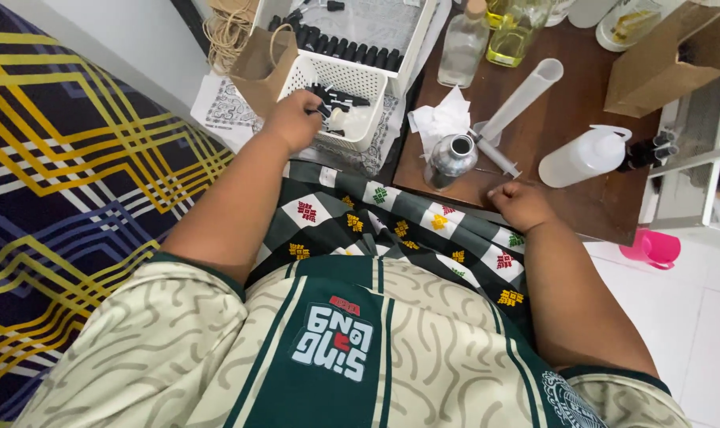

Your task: Assembling and filling small perfume sprayers using a syringe and various components on a workspace

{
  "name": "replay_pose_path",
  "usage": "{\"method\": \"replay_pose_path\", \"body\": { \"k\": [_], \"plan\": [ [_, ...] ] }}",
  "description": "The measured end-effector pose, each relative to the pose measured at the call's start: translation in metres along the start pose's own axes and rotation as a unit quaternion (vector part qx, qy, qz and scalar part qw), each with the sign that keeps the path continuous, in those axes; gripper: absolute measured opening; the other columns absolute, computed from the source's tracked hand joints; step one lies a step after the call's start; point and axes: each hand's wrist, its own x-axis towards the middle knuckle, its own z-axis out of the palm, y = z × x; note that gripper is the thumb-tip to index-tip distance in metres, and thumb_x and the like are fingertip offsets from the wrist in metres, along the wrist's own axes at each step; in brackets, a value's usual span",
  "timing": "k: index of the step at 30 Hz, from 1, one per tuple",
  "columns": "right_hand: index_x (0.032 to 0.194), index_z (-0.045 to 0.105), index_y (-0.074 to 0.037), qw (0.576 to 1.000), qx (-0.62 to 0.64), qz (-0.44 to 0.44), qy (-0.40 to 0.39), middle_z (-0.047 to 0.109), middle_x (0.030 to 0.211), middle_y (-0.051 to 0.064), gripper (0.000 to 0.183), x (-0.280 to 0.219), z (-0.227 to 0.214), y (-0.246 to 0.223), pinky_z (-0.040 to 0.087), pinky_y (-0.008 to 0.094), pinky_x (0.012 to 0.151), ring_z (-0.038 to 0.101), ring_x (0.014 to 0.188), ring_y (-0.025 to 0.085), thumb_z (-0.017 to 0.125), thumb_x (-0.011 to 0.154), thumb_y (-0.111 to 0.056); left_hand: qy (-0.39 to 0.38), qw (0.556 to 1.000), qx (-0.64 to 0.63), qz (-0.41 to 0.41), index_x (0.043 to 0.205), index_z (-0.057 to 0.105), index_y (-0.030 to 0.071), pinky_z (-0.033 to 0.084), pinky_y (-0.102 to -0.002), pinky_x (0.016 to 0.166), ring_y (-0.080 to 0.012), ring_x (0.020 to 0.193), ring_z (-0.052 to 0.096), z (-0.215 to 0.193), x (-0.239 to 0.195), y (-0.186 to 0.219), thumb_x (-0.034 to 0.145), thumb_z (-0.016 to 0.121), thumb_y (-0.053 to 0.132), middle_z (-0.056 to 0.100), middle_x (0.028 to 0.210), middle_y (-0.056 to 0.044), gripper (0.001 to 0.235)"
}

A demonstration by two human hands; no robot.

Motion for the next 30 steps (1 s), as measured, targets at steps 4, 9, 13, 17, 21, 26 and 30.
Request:
{"method": "replay_pose_path", "body": {
  "k": [4, 9, 13, 17, 21, 26, 30],
  "plan": [
    [0.108, 0.08, -0.018, 1.0, 0.022, 0.002, -0.019, 0.076, 0.111, 0.017, 0.031, -0.012, -0.005, -0.013, 0.051, 0.047, 0.1, 0.066, 0.117, 0.037, 0.067, 0.094, -0.042, -0.055, 0.99, 0.127, 0.042, 0.129, 0.066, 0.024, 0.055, -0.048, 0.101, -0.0274, 0.116, 0.068, 0.014, 0.022, 0.007, 0.094, 0.065, 0.035, 0.071, 0.125, -0.003, 0.037],
    [0.107, 0.081, -0.024, 0.999, 0.027, 0.011, -0.033, 0.078, 0.106, 0.014, 0.027, -0.012, -0.008, -0.024, 0.054, 0.043, 0.096, 0.069, 0.111, 0.035, 0.071, 0.09, -0.041, -0.126, 0.982, 0.14, 0.012, 0.136, 0.06, 0.016, 0.054, -0.054, 0.1, -0.0344, 0.117, 0.067, 0.003, 0.01, 0.056, 0.095, 0.062, 0.037, 0.068, 0.127, -0.012, 0.046],
    [0.106, 0.081, -0.022, 0.998, 0.048, 0.009, -0.044, 0.077, 0.097, 0.016, 0.029, -0.008, -0.008, -0.028, 0.055, 0.043, 0.09, 0.072, 0.102, 0.034, 0.073, 0.087, -0.042, -0.137, 0.979, 0.149, -0.007, 0.137, 0.06, 0.011, 0.055, -0.053, 0.097, -0.0371, 0.117, 0.067, 0.008, 0.013, 0.071, 0.091, 0.065, 0.042, 0.068, 0.128, -0.019, 0.055],
    [0.106, 0.08, -0.022, 0.997, 0.07, 0.012, -0.035, 0.076, 0.097, 0.018, 0.029, 0.001, -0.002, -0.021, 0.055, 0.044, 0.087, 0.071, 0.101, 0.034, 0.074, 0.087, -0.043, -0.149, 0.97, 0.193, 0.011, 0.139, 0.059, 0.001, 0.057, -0.055, 0.093, -0.0418, 0.114, 0.068, 0.025, 0.036, 0.058, 0.089, 0.066, 0.033, 0.067, 0.128, -0.025, 0.06],
    [0.104, 0.081, -0.022, 0.996, 0.074, 0.01, -0.041, 0.077, 0.09, 0.014, 0.026, 0.007, -0.001, -0.017, 0.055, 0.041, 0.083, 0.072, 0.095, 0.031, 0.073, 0.088, -0.041, -0.128, 0.965, 0.226, 0.029, 0.131, 0.062, -0.002, 0.06, -0.054, 0.085, -0.0415, 0.105, 0.07, 0.03, 0.044, 0.05, 0.089, 0.067, 0.023, 0.069, 0.115, -0.025, 0.048],
    [0.102, 0.081, -0.022, 0.996, 0.076, 0.012, -0.044, 0.076, 0.091, 0.017, 0.025, 0.014, 0.003, -0.008, 0.055, 0.043, 0.083, 0.072, 0.095, 0.035, 0.075, 0.087, -0.04, -0.12, 0.964, 0.237, 0.031, 0.122, 0.064, -0.003, 0.059, -0.053, 0.085, -0.0418, 0.106, 0.07, 0.028, 0.044, 0.049, 0.092, 0.063, 0.019, 0.071, 0.109, -0.024, 0.037],
    [0.1, 0.081, -0.027, 0.998, 0.046, 0.005, -0.04, 0.077, 0.091, 0.011, 0.024, 0.015, 0.002, -0.005, 0.055, 0.04, 0.083, 0.073, 0.097, 0.032, 0.074, 0.087, -0.046, -0.076, 0.98, 0.184, -0.012, 0.123, 0.062, 0.002, 0.055, -0.055, 0.094, -0.0426, 0.114, 0.067, 0.006, 0.03, 0.079, 0.091, 0.068, 0.024, 0.069, 0.114, -0.024, 0.039]
  ]
}}
